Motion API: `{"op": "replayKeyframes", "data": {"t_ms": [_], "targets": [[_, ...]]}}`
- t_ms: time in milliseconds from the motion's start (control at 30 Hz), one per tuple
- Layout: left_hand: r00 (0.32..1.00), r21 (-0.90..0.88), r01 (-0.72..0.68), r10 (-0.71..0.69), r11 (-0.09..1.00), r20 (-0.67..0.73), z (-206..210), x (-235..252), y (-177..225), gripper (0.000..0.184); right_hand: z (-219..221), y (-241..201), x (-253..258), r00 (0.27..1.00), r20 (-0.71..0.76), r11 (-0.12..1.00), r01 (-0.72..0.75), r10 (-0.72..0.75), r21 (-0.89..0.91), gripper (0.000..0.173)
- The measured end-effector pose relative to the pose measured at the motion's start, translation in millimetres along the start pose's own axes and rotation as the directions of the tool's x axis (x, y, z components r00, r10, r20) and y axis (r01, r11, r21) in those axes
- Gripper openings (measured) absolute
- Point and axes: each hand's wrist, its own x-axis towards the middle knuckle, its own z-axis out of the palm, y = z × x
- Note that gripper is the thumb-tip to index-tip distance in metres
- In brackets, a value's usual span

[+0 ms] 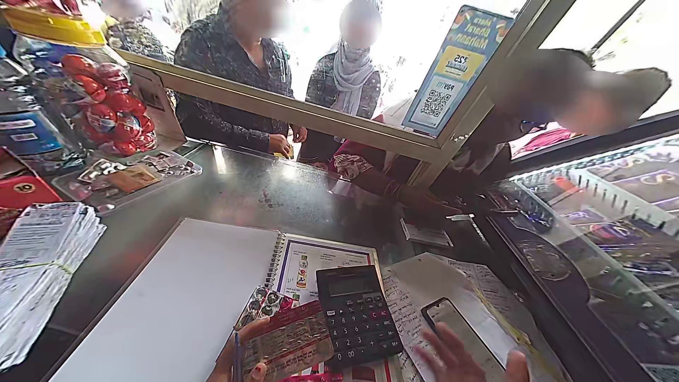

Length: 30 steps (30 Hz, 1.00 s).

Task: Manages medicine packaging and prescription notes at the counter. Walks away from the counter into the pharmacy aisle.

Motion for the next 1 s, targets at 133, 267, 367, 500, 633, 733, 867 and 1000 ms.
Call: {"op": "replayKeyframes", "data": {"t_ms": [133,267,367,500,633,733,867,1000], "targets": [[0.997,0.038,0.062,-0.060,0.997,-0.039,3,-7,3,0.045,-4,21,-2,0.983,0.001,0.684,-0.127,0.183,-0.718,0.125],[1.000,0.017,0.025,-0.024,1.000,-0.018,1,-8,-3,0.037,-8,34,-3,0.919,0.116,0.734,-0.221,0.378,-0.642,0.128],[0.999,0.014,0.045,-0.044,0.999,-0.024,3,-6,2,0.035,-4,33,7,0.915,0.096,0.715,-0.236,0.391,-0.658,0.117],[0.999,0.023,0.047,-0.047,0.999,-0.022,3,-7,0,0.030,-3,34,11,0.900,0.105,0.677,-0.237,0.423,-0.697,0.107],[1.000,0.034,0.010,-0.009,0.999,-0.027,2,-7,-4,0.024,-7,39,13,0.883,0.162,0.690,-0.219,0.441,-0.690,0.107],[0.999,0.018,0.030,-0.029,0.999,-0.039,4,-6,-2,0.027,-8,39,12,0.882,0.139,0.694,-0.248,0.450,-0.675,0.104],[0.998,0.021,0.026,-0.025,0.999,-0.052,4,-6,-1,0.031,-11,44,11,0.891,0.142,0.695,-0.226,0.430,-0.683,0.105],[0.999,0.041,-0.016,0.018,0.999,-0.047,4,-4,-6,0.030,-9,40,11,0.930,0.135,0.679,-0.145,0.342,-0.720,0.110]]}}
